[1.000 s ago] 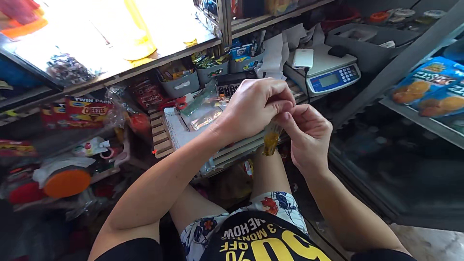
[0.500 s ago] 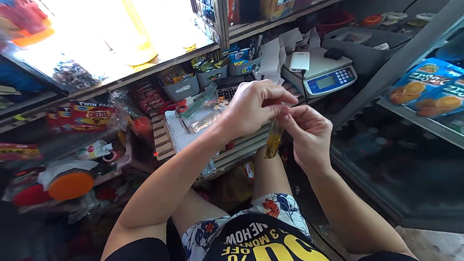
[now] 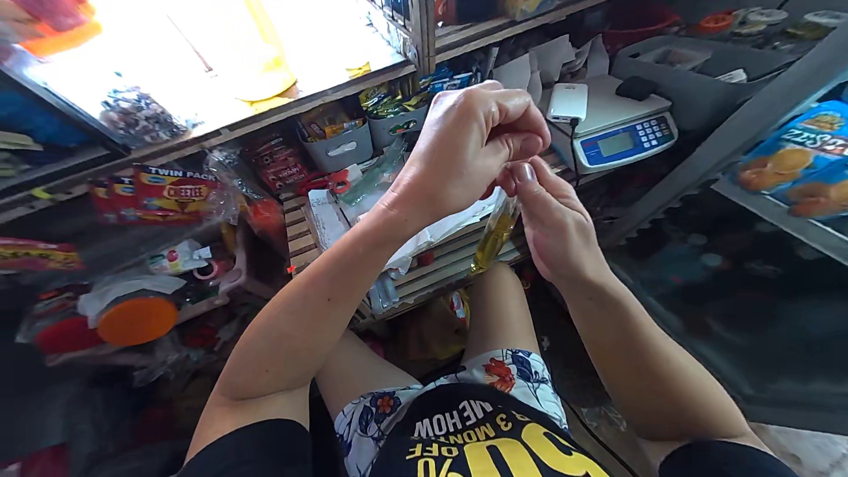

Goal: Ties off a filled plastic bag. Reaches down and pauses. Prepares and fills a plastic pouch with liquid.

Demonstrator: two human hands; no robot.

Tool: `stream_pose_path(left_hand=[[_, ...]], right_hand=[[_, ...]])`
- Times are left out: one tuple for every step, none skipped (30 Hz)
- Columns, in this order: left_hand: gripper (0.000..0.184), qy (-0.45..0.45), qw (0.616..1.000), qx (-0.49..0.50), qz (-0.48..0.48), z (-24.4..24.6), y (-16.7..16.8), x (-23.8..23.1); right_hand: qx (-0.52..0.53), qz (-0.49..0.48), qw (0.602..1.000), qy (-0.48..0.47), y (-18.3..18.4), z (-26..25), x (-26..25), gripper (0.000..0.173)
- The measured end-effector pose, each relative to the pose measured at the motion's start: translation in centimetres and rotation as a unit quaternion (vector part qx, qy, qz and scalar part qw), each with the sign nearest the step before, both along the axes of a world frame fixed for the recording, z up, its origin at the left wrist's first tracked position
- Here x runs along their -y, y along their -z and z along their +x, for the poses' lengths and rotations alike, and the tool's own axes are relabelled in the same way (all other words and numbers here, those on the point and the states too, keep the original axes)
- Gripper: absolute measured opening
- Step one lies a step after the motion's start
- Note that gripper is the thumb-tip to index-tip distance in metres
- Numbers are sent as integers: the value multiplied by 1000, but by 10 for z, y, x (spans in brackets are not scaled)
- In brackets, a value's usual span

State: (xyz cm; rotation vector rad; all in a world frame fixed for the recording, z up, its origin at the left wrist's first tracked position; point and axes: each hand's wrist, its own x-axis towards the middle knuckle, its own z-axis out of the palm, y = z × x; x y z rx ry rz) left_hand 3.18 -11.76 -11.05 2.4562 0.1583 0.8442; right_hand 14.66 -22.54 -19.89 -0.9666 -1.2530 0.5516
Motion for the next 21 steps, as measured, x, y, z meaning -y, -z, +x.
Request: stream_pose_path(left_hand=[[7, -7, 1000, 8, 8, 0, 0, -1], [7, -12, 1000, 17, 13, 1, -1, -3], [8, -16, 999, 24, 14, 1, -3, -6], [8, -18, 999, 32, 7, 0, -5, -9], [7, -19, 999, 40, -1, 0, -8, -12], [7, -18, 999, 48, -8, 0, -8, -13], [7, -18, 998, 53, -9, 0, -8, -14], [6, -18, 998, 57, -10, 0, -7, -14], [6, -14, 998, 65, -14, 1, -5, -15], [7, -4, 996, 80, -27, 2, -3, -17], [8, 14, 994, 92, -50, 2, -1, -19], [15, 38, 992, 90, -81, 1, 1, -19], [27, 60, 989, 68, -117, -1, 3, -19], [37, 80, 985, 34, -151, -4, 7, -19], [42, 99, 978, 2, -184, -5, 11, -20], [42, 121, 972, -17, -203, -6, 18, -21], [40, 144, 966, -20, -214, -4, 24, -21], [37, 168, 961, -14, -221, -1, 28, -20], [34, 190, 953, -5, -234, 2, 30, -18], [31, 208, 946, 8, -247, 5, 31, -17], [26, 219, 941, 21, -256, 8, 31, -16]], right_hand=[[11, 0, 1000, 5, 0, -1, -1, 34], [17, 2, 1000, 8, 0, -1, -2, 35], [22, 5, 1000, 6, 2, 0, -3, 35], [23, 8, 1000, 1, 4, 1, -3, 35], [23, 9, 1000, -1, 6, 1, -3, 35], [24, 9, 1000, 0, 7, 2, -4, 35], [26, 6, 1000, -1, 8, 2, -4, 36], [25, 2, 1000, -2, 8, 1, -4, 36], [21, 2, 1000, -5, 8, 2, -4, 36], [15, 6, 1000, -12, 6, 3, -5, 36], [6, 14, 1000, -21, 4, 5, -5, 35], [-3, 22, 999, -30, 2, 6, -5, 34], [-8, 26, 999, -38, 0, 7, -5, 34], [-8, 27, 999, -44, -2, 8, -5, 33], [-5, 24, 999, -45, -5, 8, -5, 32], [-1, 19, 999, -44, -6, 9, -5, 33], [-1, 16, 999, -42, -7, 9, -5, 33], [-1, 14, 999, -43, -8, 9, -5, 33], [-4, 15, 999, -47, -7, 9, -6, 33], [-8, 16, 999, -51, -7, 9, -6, 33], [-12, 17, 998, -54, -7, 10, -6, 33]])
